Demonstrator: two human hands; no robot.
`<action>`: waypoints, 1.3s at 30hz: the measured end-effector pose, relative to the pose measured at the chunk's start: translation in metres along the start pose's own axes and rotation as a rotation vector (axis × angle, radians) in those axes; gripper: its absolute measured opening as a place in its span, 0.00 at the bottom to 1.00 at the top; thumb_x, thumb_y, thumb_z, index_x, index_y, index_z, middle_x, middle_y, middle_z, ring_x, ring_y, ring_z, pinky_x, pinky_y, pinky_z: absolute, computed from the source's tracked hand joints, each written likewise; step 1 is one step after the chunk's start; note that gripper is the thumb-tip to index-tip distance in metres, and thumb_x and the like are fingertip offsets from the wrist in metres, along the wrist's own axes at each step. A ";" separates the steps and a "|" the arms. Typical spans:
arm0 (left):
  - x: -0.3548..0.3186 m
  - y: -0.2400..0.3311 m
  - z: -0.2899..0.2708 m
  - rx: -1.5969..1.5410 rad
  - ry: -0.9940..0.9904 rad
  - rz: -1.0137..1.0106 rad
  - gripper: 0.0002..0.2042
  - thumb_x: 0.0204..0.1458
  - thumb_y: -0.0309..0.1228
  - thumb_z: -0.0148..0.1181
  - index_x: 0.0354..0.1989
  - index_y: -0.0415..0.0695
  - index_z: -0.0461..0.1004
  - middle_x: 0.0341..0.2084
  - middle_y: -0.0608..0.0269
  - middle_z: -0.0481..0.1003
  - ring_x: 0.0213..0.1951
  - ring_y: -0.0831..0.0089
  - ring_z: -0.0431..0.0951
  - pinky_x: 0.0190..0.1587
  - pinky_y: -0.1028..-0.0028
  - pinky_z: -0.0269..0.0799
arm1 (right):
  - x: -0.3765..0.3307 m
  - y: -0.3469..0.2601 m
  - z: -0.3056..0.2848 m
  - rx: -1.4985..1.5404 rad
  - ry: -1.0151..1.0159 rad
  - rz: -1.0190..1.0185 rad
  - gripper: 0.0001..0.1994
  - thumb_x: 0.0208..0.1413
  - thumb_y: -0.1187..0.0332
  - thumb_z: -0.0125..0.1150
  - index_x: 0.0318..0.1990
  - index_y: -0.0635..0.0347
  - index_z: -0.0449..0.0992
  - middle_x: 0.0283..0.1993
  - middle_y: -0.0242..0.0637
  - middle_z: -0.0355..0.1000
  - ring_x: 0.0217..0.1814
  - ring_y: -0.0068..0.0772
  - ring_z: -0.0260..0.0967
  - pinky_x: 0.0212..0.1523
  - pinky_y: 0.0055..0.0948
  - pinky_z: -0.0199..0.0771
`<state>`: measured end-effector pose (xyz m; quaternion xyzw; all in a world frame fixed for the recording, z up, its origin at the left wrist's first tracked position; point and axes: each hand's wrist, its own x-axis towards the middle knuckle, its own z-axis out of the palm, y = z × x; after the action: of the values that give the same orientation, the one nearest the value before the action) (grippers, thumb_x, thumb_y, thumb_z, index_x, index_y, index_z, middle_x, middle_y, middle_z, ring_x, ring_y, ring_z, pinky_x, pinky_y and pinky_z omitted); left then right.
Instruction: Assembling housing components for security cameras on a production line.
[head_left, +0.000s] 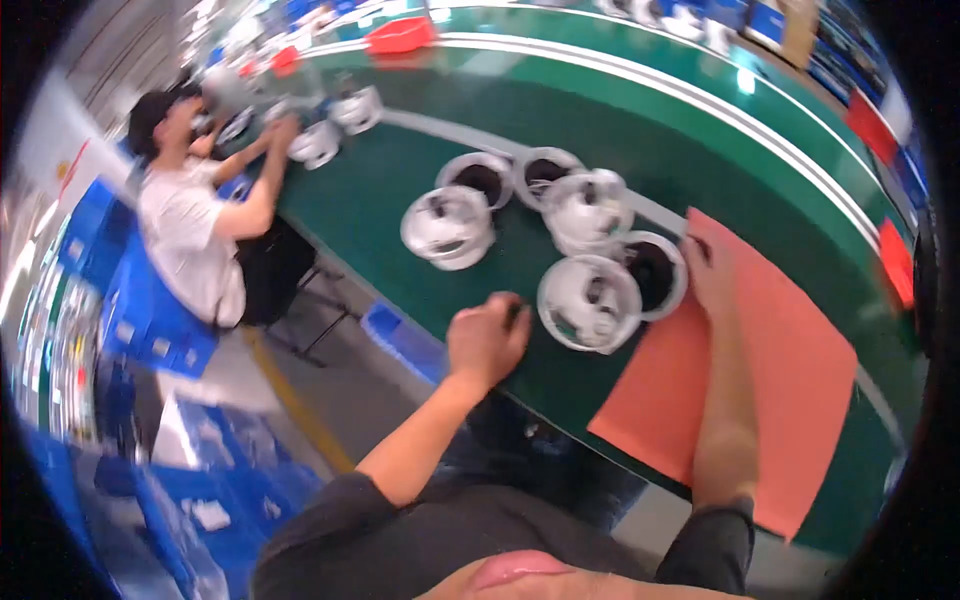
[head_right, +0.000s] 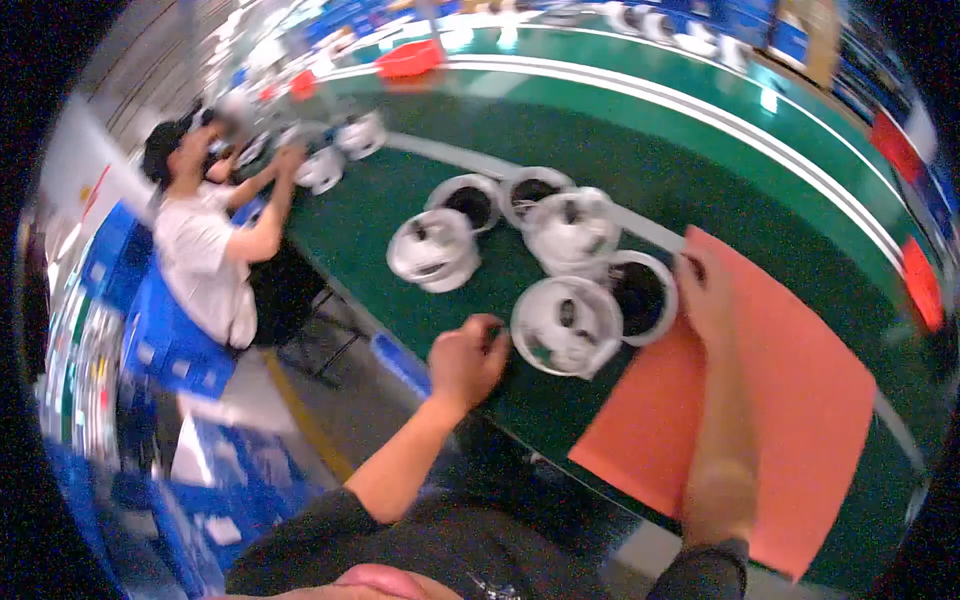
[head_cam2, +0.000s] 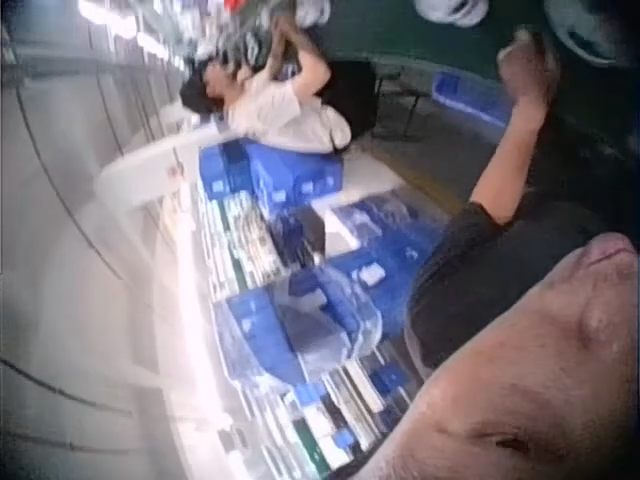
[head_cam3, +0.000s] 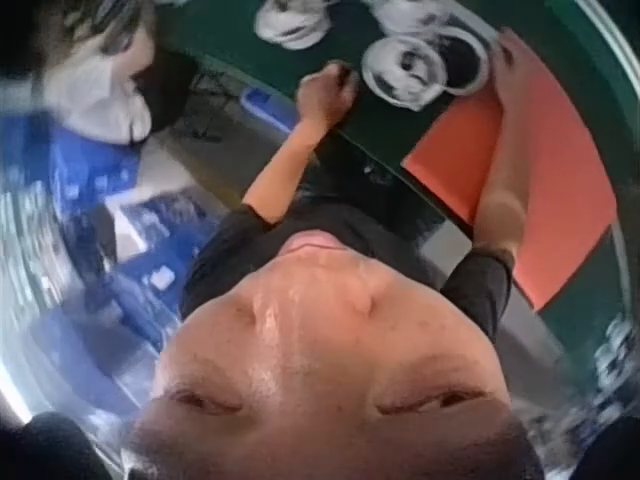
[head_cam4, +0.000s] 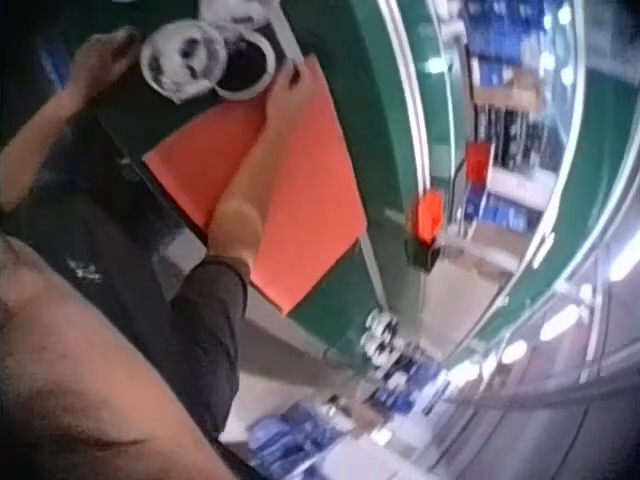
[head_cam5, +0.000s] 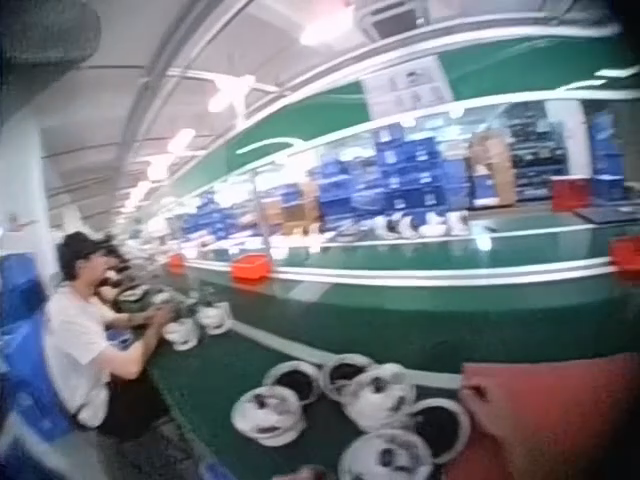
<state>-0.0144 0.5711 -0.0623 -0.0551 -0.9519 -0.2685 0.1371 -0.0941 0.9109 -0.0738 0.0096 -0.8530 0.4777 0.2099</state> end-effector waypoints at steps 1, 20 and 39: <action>-0.002 -0.003 -0.002 -0.031 0.040 -0.056 0.12 0.53 0.40 0.60 0.38 0.45 0.77 0.25 0.52 0.79 0.31 0.52 0.80 0.35 0.57 0.74 | 0.005 0.007 0.009 0.021 -0.016 -0.092 0.12 0.61 0.67 0.58 0.47 0.63 0.76 0.46 0.41 0.76 0.49 0.32 0.73 0.53 0.31 0.71; -0.005 -0.020 0.000 0.031 0.010 0.050 0.21 0.53 0.36 0.61 0.55 0.45 0.72 0.17 0.61 0.74 0.24 0.60 0.77 0.34 0.63 0.71 | 0.003 -0.015 0.015 0.043 -0.033 0.038 0.11 0.61 0.67 0.59 0.45 0.63 0.77 0.38 0.35 0.76 0.40 0.26 0.72 0.44 0.27 0.72; -0.001 -0.028 0.018 -0.029 0.020 0.118 0.18 0.58 0.38 0.55 0.54 0.44 0.73 0.28 0.50 0.79 0.29 0.53 0.78 0.32 0.60 0.69 | 0.005 0.008 0.028 0.032 0.128 -0.075 0.11 0.55 0.62 0.60 0.39 0.60 0.79 0.32 0.39 0.77 0.35 0.37 0.75 0.37 0.36 0.74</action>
<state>-0.0220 0.5569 -0.0909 -0.1104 -0.9416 -0.2740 0.1614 -0.1102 0.8935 -0.0912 0.0145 -0.8292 0.4826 0.2815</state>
